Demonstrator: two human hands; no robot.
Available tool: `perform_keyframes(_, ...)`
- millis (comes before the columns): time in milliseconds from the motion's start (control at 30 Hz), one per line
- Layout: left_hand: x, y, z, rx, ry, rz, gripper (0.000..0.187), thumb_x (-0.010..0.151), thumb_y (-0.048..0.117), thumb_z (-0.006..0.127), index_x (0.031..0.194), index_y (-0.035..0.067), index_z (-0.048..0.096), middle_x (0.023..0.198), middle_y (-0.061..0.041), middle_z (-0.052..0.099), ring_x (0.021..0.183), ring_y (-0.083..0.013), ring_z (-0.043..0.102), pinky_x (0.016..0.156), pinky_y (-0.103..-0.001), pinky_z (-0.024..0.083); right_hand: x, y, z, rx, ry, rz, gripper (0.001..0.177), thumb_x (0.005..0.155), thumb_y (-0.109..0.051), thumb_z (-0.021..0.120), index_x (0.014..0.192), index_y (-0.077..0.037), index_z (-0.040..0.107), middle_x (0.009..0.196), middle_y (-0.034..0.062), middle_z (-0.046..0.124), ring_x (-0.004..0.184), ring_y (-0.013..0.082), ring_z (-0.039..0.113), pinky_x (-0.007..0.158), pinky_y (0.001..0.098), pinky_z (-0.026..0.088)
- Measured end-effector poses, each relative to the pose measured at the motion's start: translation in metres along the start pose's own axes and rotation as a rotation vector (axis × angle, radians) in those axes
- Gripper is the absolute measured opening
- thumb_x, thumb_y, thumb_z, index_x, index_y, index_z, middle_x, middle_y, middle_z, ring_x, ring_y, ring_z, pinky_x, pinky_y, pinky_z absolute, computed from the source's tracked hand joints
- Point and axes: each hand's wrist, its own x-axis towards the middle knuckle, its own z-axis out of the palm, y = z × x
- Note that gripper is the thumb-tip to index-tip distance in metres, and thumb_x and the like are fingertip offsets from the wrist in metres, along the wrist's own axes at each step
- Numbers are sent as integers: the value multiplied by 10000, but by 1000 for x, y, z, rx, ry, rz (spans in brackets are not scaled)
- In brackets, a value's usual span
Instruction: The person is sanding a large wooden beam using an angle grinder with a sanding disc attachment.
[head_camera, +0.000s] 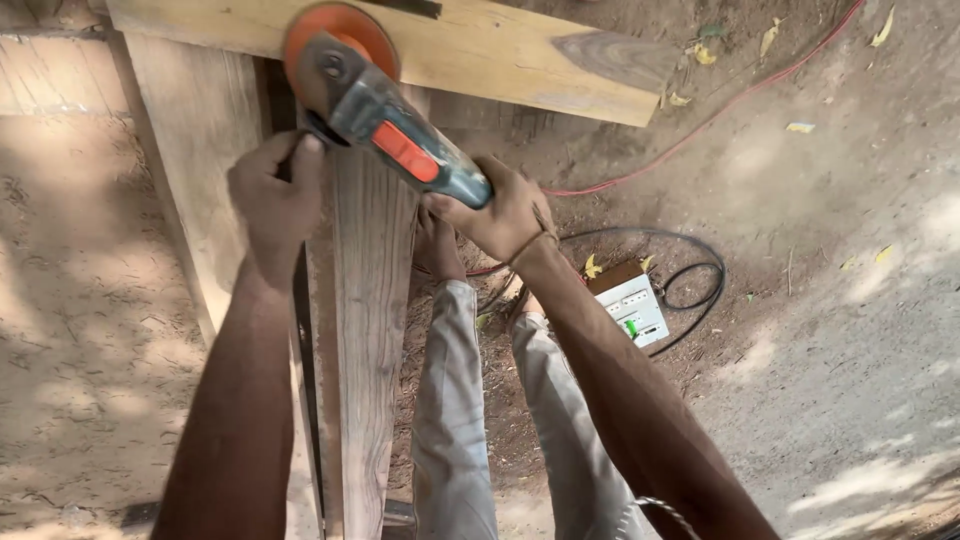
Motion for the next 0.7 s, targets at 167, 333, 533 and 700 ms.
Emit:
perform_keyframes(167,-23,37,78,138,-116,-144,262,968,375,679,1010,146,800,692,-40,713,607,-176,679,564,-362,513,-43,58,-53,106,-47,176,737,695,-604,741,1194,-63,702,846,93,773,730,196,783,701,357,613)
perform_keyframes(333,-45,71,152,216,-190,-73,321,946,484,658,988,192,787,796,-30,770,696,-233,745,654,-414,581,-72,149,-82,-27,74,250,762,727,-600,798,1223,-32,688,876,120,755,730,213,752,699,361,594)
perform_keyframes(533,-47,100,218,194,-297,33,346,935,542,633,1015,241,784,837,-39,775,760,-259,748,644,-460,554,-98,213,-103,41,227,182,707,785,-623,747,1137,-9,728,840,136,752,746,212,741,698,383,586)
perform_keyframes(700,-42,150,242,289,-543,-32,366,932,584,604,1031,272,768,741,-44,751,714,-261,735,657,-464,543,-122,244,-103,114,305,267,667,813,-593,738,1126,-4,724,819,132,742,734,203,728,685,366,571)
